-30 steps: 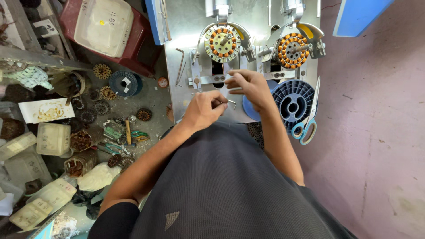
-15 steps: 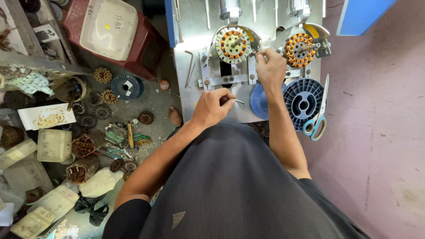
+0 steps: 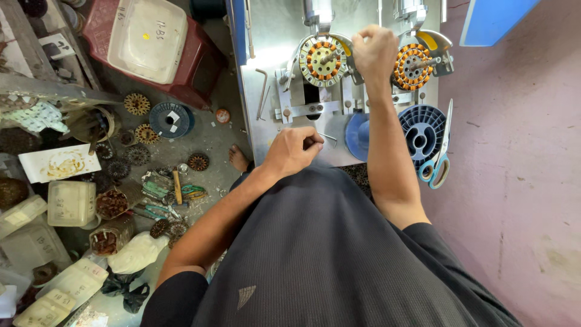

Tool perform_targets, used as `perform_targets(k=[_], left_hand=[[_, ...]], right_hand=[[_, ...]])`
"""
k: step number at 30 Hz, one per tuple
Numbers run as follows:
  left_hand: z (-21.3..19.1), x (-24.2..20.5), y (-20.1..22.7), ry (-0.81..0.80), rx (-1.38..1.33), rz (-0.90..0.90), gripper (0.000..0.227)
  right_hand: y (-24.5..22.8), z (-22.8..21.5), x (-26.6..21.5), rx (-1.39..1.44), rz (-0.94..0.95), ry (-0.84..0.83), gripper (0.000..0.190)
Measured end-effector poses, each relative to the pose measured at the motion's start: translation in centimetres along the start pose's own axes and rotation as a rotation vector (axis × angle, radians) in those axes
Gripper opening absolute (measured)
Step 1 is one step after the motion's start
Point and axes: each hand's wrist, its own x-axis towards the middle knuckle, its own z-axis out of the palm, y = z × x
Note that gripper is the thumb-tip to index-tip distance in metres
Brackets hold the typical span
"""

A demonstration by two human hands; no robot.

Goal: The person assembles a motor stator by inserting copper windings into slots using a winding machine. They use an Allen key to tighten the stator onto the machine, then remove the completed assembly and place it into a blue plastic basket.

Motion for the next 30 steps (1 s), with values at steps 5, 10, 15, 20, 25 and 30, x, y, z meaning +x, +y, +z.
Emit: perform_targets(k=[5,10,15,20,25,30], left_hand=[[-1.0,0.3,0.0,0.006,-0.017,-0.048,0.013],[-0.7,0.8,0.0,-0.028,-0.001,-0.064,0.013],[-1.6,0.9,0.5,-0.033,-0.02,0.014,0.013],[-2.8,1.3,-0.1,0.037,-0.054,-0.095,0.013],[-2.0,2.1,-1.2,0.015,-0.022,-0.054,0.014],[-2.7,1.9,-1.8,0.065,-0.051,-0.033,0.013]], right_hand=[[-0.7,1.5,-8.7,-0.255,-0.162,0.048,0.014],[-2.5,3.7,-6.3,-0.09,-0.424,-0.056,0.025],[0.1,1.8,-1.1,0.115,-0.079,0.118,0.01],[-1.9,3.6,-8.6,-0.163,-0.268,0.005,0.016],[-2.3,4.2,-1.4,0.138,-0.223,-0.03,0.012],[0.1,1.0,-3.3,-0.071,-0.05,-0.002,0.014]])
